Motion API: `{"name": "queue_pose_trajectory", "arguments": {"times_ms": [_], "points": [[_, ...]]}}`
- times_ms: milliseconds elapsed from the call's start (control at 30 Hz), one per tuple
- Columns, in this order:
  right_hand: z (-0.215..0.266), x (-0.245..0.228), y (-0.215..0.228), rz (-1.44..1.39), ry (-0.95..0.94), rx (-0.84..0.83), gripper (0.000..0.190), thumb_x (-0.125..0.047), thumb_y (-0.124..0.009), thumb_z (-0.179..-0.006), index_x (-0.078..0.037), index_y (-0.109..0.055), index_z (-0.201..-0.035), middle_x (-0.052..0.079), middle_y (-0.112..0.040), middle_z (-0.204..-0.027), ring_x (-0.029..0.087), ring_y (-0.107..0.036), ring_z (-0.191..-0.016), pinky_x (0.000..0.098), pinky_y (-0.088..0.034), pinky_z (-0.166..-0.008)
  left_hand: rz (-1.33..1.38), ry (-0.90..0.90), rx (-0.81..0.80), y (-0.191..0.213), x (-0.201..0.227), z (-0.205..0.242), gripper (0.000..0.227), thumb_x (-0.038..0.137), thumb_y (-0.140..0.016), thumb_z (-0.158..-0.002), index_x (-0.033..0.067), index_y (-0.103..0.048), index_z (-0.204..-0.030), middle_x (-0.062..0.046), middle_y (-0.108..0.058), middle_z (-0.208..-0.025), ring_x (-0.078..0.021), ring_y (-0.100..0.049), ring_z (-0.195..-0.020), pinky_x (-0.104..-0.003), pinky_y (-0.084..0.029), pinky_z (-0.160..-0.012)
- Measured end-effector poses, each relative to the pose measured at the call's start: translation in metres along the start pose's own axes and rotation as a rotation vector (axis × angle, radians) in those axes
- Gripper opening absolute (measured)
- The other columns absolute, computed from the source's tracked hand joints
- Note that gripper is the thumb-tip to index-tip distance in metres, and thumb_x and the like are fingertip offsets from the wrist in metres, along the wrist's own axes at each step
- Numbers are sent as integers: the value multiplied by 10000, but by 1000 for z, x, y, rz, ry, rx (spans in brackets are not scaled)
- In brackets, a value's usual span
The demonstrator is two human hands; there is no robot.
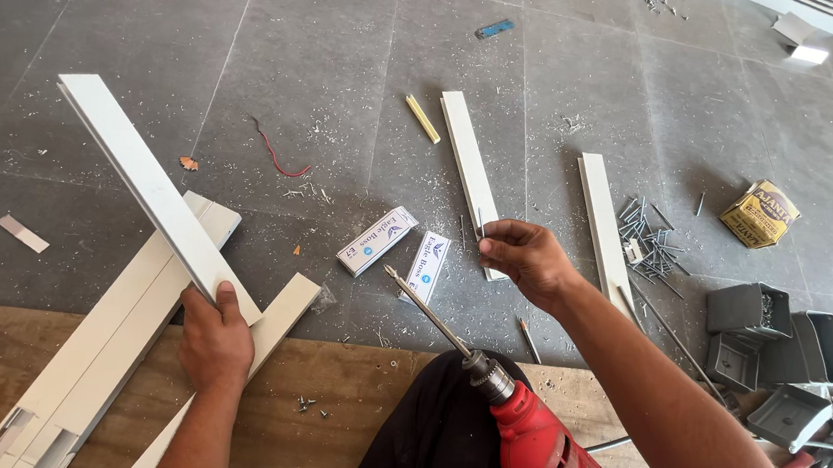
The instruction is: The person assembles white window frame components on the floor. They use a red power drill to drive screws into metal hardware attached to the frame profiles, then place plastic corner connectors onto the assembled sections.
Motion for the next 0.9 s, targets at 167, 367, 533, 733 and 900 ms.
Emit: {"name": "queue_pose_trajectory", "arguments": {"times_ms": [167, 367, 533, 733, 900], "points": [[-11, 13, 19, 160, 13, 112, 286, -52, -783, -858, 18, -688, -1119, 127, -738, -1008, 216, -727, -893, 333, -625, -835, -10, 6, -5, 0, 2, 0, 484, 448, -441, -1080, 36, -456, -1332, -250, -649, -1247, -475, -624, -1103, -585, -452, -919], [-29, -10, 155, 972, 144, 781, 233, -266, -786, -893, -176, -790, -1108, 50, -788, -1059, 181, -746, -940, 351, -588, -853, -34, 45, -47, 3, 5, 3, 486, 460, -437, -1095, 34, -464, -1327, -262, -683, -1166, -488, -636, -1077, -593, -453, -911], [-20, -33, 288, 1248, 137, 1063, 305, -116, -698, -869, -163, -778, -1159, 159, -753, -1128, 336, -710, -1054, 439, -548, -972, -97, 59, -82, 4, 13, 0, 500, 469, -411, -1091, 27, -453, -1323, -271, -701, -1104, -493, -651, -1040, -598, -460, -894], [-56, -24, 322, 1396, 148, 758, 577, -126, -671, -834, -221, -612, -1400, 188, -549, -1433, 440, -522, -1267, 501, -431, -1047, -37, 76, -28, -13, 24, -5, 526, 488, -388, -1086, 39, -434, -1356, -265, -708, -1064, -489, -679, -964, -598, -504, -815], [-81, -4, 346, 1642, -346, 771, 410, -328, -538, -1051, -82, -655, -1357, 213, -635, -1380, 394, -608, -1269, 515, -518, -1017, -72, -46, 60, -25, 36, 0, 554, 532, -395, -1075, 56, -453, -1351, -264, -708, -1037, -506, -686, -870, -607, -518, -691]]}}
Point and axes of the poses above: each hand's wrist, its own z-axis away from the middle knuckle, its own y-axis out of the back of the hand, x = y × z, the point moved 10 cm from there along -z, towards the middle knuckle
